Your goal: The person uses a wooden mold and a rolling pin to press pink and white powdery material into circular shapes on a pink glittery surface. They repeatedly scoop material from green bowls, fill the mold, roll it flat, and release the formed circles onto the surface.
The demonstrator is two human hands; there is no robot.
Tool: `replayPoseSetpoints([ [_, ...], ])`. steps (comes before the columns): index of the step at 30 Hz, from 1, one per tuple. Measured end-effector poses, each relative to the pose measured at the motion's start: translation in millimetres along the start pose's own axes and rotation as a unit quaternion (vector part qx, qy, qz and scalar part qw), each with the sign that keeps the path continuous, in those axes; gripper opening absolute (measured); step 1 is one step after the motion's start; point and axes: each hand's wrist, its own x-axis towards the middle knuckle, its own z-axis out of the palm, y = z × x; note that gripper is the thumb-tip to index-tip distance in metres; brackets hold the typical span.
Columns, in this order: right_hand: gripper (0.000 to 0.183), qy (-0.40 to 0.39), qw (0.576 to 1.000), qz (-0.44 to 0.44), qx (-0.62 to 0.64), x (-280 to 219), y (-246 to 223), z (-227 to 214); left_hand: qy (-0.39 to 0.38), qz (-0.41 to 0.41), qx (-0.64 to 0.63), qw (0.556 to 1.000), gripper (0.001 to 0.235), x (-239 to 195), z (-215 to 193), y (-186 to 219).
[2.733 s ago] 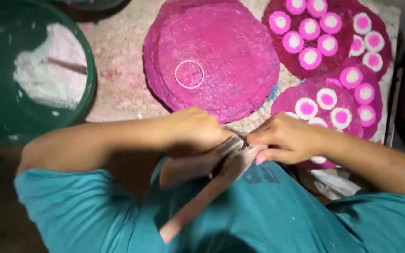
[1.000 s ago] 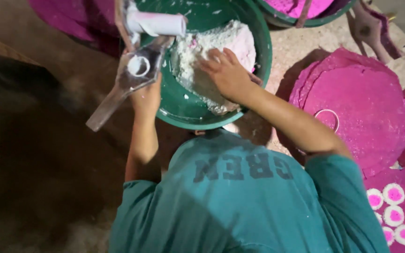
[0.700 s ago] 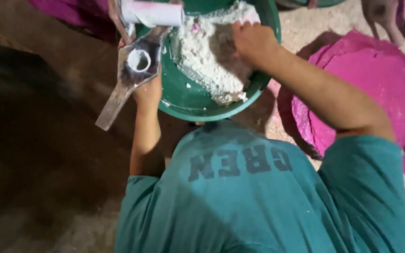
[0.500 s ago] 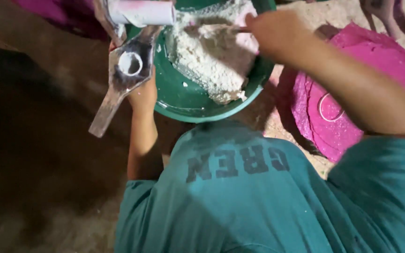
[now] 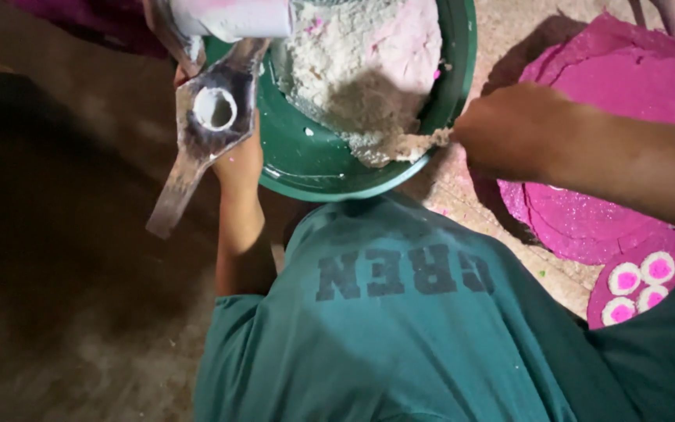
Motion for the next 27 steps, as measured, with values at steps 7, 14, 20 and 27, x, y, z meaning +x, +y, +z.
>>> replayPoseSetpoints([
  [7,0.019,0.073,0.997,-0.037,0.005,64,-26,61,-0.003,-0.007,-0.007,1.0,0.058,-3,1,-7],
  [14,0.028,0.089,0.994,-0.062,0.01,76,-50,35,0.019,-0.007,-0.01,1.0,0.057,3,-1,-2],
  [20,0.023,0.144,0.979,-0.02,-0.141,29,-30,59,0.015,-0.009,-0.013,1.0,0.055,6,5,3],
  [27,0.022,0.18,0.982,-0.057,0.008,122,-49,78,0.003,-0.007,-0.014,1.0,0.054,6,3,10],
])
